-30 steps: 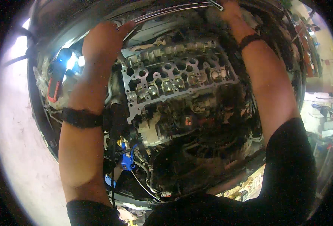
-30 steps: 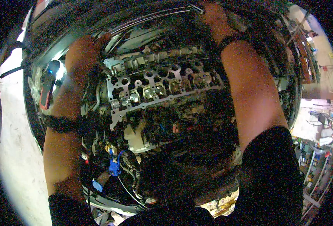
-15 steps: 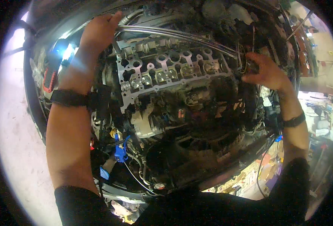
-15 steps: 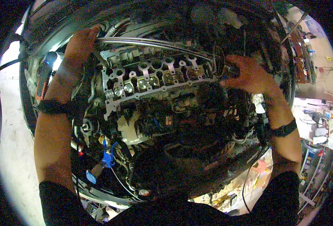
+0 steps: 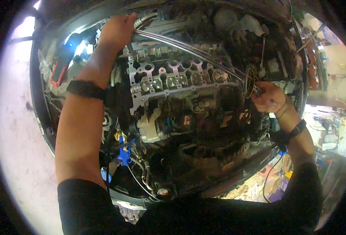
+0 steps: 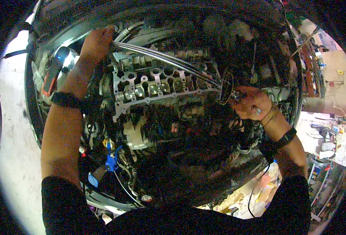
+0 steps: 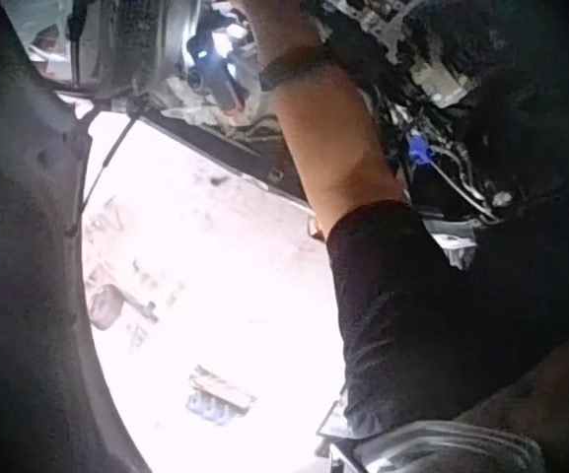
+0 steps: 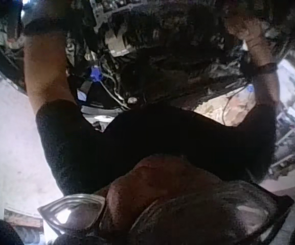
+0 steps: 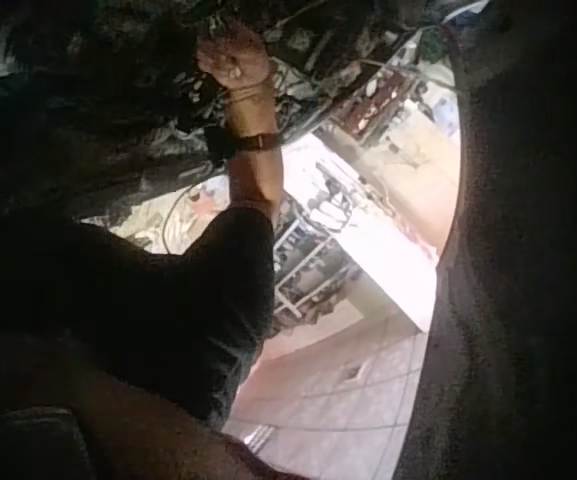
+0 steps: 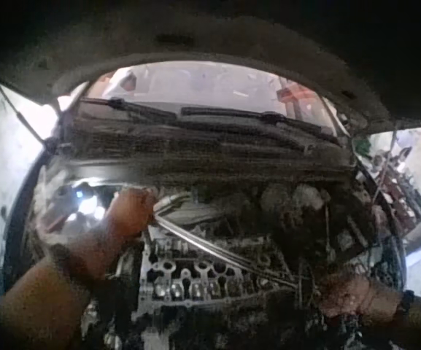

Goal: Using a torque wrench to tighten bolts on a car engine head.

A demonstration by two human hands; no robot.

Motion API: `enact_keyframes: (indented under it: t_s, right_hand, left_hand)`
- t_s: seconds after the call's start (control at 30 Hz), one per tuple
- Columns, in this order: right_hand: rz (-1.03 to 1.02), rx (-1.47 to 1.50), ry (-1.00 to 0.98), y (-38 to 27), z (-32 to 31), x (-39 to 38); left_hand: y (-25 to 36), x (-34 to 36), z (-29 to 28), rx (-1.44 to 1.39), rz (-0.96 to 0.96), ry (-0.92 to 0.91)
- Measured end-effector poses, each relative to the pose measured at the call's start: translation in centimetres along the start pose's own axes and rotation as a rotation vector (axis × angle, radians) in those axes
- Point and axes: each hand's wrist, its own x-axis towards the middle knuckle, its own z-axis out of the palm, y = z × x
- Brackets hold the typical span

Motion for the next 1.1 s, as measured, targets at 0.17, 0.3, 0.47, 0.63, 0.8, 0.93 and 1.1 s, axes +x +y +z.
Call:
enact_keyframes:
  t_s: [0.17,0.3,0.47,0.63,0.8,0.93,1.1]
  right_hand:
    - [0.023,0.277,0.117,3.6,3.0,-0.3]
    - [-0.231,-0.251,0.227,8.1,6.5,-0.8]
    - [-0.188,-0.305,0.415,10.2,13.3,0.3]
    - [-0.132,-0.2,0.511,12.9,16.1,1.7]
    - [-0.187,-0.166,0.481,16.6,19.0,3.3]
    - [-0.208,-0.16,0.452,18.1,20.3,3.9]
    - [-0.192,-0.139,0.516,20.6,22.8,5.6]
  left_hand:
    - [-0.2,0.5,-0.3,-0.022,0.011,0.019]
    - [0.3,0.6,-0.4,-0.078,0.018,-0.085]
    - [0.1,0.9,-0.6,-0.065,-0.01,-0.127]
    - [-1.2,2.0,0.0,0.014,0.04,-0.097]
    - [-3.5,3.7,1.0,0.136,0.125,-0.14]
    - [-6.0,4.5,1.7,0.408,0.431,-0.142]
    - [-4.9,4.6,-0.1,0.465,0.557,-0.186]
